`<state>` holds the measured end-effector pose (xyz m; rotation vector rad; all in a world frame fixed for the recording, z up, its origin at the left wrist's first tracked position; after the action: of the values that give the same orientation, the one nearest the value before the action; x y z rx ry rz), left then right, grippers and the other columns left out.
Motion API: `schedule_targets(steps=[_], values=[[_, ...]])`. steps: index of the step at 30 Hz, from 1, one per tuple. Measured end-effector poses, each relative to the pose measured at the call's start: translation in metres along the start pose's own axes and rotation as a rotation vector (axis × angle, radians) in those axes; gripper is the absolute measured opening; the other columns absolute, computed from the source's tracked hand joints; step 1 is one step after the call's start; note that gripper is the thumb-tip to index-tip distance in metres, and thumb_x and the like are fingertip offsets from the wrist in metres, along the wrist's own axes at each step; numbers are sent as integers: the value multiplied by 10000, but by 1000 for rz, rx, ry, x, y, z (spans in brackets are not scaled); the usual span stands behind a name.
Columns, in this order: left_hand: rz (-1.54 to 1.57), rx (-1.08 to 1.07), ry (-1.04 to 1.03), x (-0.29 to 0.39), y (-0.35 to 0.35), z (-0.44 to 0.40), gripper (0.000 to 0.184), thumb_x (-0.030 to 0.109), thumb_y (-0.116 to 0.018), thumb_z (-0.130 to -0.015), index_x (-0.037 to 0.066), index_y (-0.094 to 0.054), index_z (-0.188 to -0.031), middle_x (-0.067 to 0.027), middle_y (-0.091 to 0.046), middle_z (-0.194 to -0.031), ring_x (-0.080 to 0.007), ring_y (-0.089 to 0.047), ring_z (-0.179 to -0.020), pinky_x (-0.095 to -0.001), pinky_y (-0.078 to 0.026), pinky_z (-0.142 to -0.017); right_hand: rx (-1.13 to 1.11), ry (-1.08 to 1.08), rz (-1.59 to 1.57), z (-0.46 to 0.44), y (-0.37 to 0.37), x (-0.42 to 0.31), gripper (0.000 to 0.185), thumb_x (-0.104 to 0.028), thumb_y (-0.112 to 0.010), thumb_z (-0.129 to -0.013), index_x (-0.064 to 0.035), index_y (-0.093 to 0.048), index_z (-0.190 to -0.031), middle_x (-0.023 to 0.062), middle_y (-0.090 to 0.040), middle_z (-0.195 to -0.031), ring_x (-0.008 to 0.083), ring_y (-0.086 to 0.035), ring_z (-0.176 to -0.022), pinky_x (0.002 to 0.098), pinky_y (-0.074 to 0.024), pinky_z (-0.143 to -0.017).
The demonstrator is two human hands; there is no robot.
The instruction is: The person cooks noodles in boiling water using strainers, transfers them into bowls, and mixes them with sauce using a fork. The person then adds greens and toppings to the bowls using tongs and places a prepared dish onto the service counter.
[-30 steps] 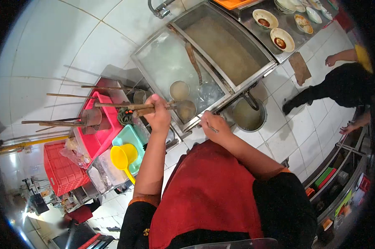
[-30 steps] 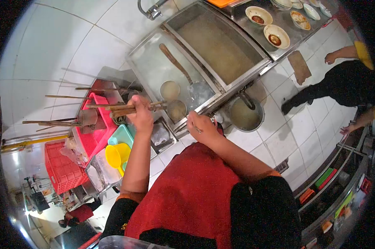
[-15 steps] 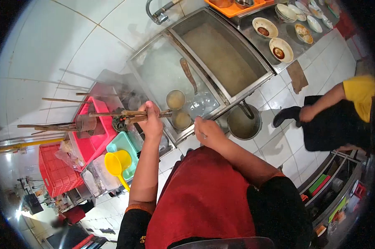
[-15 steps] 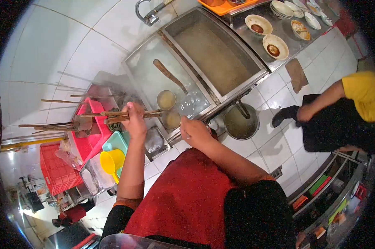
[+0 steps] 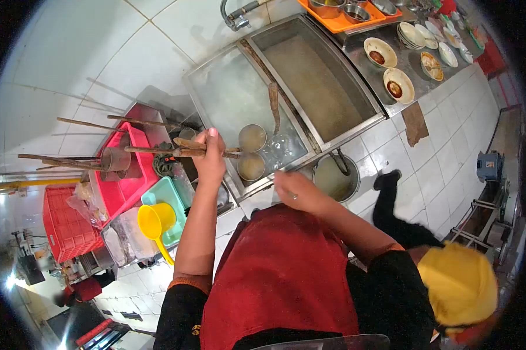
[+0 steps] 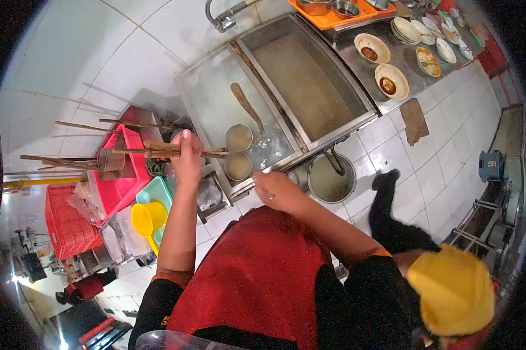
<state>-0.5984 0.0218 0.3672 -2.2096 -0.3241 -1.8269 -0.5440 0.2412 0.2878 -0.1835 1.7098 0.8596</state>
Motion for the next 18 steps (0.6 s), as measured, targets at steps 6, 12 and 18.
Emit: schedule_targets(steps=[6, 12, 18], values=[[-18, 6, 25, -4, -2, 8, 422, 291, -532, -1011, 92, -389, -667, 22, -358, -587, -94, -320, -540, -292, -261, -512, 78, -26, 124, -7, -11, -6, 163, -130, -548, -922, 6, -467, -961, 234, -592, -706, 463, -595, -715, 521, -456, -625], [-87, -27, 4, 8, -3, 12, 445, 269, -579, -990, 59, -420, -631, 24, -401, -590, -86, -360, -570, -294, -299, -525, -12, -138, 177, -25, -11, -11, 190, -163, -473, -969, 23, -461, -936, 267, -602, -718, 477, -605, -739, 558, -459, -658], [-231, -69, -43, 9, 6, 18, 472, 287, -592, -976, 31, -414, -621, -22, -387, -566, -118, -370, -553, -328, -313, -514, 39, -28, 40, -25, -7, -10, 176, -167, -471, -967, 7, -473, -940, 272, -598, -759, 466, -609, -751, 545, -459, -661]])
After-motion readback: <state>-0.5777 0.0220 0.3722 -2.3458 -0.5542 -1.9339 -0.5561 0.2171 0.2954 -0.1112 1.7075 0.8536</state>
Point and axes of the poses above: each hand's wrist, its own z-axis away from the middle knuckle, its own y-axis out of the back of the hand, x = y × z, the point moved 5 cm from there along -z, towards the middle knuckle
